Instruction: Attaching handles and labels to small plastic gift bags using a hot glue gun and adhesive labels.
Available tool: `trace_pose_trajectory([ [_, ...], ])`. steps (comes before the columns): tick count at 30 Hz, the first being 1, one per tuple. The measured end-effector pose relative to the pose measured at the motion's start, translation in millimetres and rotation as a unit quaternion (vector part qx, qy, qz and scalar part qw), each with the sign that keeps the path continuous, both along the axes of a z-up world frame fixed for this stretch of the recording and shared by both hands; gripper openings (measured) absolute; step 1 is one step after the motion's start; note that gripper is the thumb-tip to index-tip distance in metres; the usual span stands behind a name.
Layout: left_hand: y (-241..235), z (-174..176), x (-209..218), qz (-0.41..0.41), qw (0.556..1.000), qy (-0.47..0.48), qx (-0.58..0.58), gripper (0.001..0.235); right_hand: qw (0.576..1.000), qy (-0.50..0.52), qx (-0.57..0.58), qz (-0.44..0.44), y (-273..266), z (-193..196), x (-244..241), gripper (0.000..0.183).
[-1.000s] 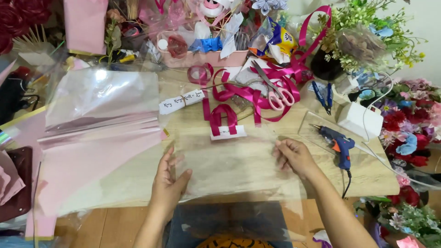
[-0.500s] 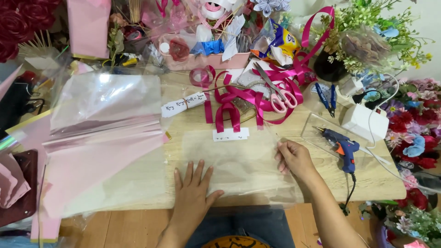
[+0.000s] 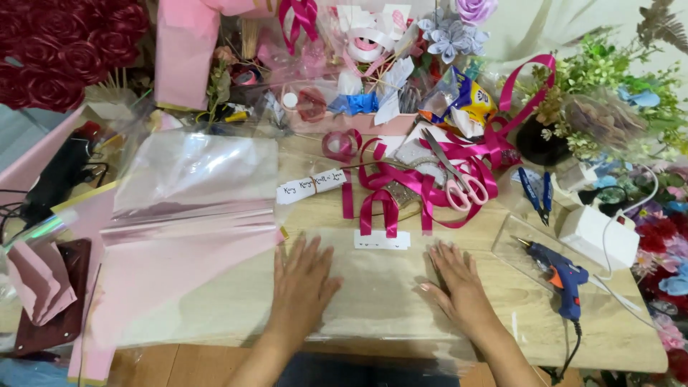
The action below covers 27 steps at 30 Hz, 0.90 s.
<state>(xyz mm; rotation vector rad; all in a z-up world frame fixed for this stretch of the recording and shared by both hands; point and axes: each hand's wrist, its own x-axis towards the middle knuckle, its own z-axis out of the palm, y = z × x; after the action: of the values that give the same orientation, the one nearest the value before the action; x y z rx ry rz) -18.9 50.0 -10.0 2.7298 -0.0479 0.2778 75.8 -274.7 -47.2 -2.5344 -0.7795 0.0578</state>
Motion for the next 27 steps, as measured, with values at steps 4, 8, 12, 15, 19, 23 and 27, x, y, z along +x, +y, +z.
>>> trace_pose_trajectory([
  [4,36.6,4.4,89.1,0.040,0.988,-0.145,-0.035,0.045,0.988,0.001,0.120,-0.097,10.6,39.7,-1.1,0.039],
  [8,76.4,-58.7,178.4,0.053,0.989,-0.115,0.070,0.059,0.949,0.023,0.244,-0.200,21.3,58.2,1.0,0.027],
  [12,91.7,-86.6,213.2,0.048,0.991,-0.052,0.114,0.041,0.965,-0.003,0.231,-0.123,5.3,30.9,10.6,0.011],
  [15,84.9,-46.9,199.0,0.060,0.996,-0.059,-0.002,0.048,0.966,-0.019,0.241,-0.088,12.4,34.1,15.7,0.008],
  [19,34.2,58.5,125.5,0.111,0.863,0.021,-0.493,0.060,0.952,0.020,0.295,-0.078,18.4,33.9,21.3,0.009],
  [23,-13.2,68.7,74.1,0.073,0.548,0.110,-0.826,0.048,0.942,0.033,0.330,-0.039,43.8,62.9,17.1,0.006],
  [27,-44.9,28.1,56.9,-0.018,0.450,0.108,-0.886,0.061,0.918,0.076,0.385,-0.048,64.1,85.6,9.8,0.008],
])
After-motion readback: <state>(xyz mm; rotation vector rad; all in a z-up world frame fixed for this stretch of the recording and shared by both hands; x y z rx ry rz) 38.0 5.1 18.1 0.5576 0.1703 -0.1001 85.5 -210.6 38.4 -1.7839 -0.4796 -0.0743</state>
